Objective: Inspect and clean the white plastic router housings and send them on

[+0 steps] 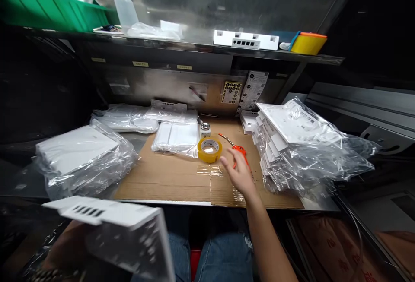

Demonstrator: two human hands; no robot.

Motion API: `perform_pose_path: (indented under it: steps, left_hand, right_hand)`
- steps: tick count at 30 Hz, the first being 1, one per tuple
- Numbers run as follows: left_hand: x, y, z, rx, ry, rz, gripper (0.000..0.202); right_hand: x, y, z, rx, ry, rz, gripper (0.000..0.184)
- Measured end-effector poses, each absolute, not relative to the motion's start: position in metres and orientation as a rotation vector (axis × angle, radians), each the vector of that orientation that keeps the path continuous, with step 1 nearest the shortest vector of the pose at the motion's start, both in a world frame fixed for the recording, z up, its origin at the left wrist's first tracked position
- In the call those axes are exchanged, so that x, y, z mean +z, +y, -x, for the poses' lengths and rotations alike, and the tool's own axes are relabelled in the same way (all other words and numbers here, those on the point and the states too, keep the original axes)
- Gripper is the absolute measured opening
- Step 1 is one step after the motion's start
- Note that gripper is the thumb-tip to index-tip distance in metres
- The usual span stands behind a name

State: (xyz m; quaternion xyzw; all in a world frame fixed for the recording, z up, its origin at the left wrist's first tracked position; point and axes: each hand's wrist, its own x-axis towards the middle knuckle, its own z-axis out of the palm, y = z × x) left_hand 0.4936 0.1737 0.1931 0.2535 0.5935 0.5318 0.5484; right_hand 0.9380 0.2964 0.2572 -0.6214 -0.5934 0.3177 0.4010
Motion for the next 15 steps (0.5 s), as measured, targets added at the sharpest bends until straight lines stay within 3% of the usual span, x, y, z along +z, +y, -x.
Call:
perform_pose_path:
  steps: [3,5,8,10,15]
  left_hand:
    - [0.22,0.202,-0.53,1.111,1.338,-0.667,0.056]
    - [0.236,0.222,-0.556,0.951,1.291,-0.785,0.054]
    - [0.254,0.257,-0.582,0.81,1.211,-1.08,0.057]
    - [0.259,0.286,-0.59,0.811,1.199,-1.437,0.058]
    - [0.253,0.365,-0.596,0.84,1.373,-1.997,0.027]
  right_hand:
    - [0.258,0.24,-0.921,1.5,-1.509,0.97,0.082]
    - [0.253,0.213,-0.915,1.745,-1.363,0.89,0.079]
    - [0.241,0.197,-0.918,1.731,-1.037,1.073,0.059]
    - [0.235,0.199,-0.929,1.664,-0.778,1.125,0.057]
    - [0.235,0.203,-0.959,1.421,-0.372,1.121,0.054]
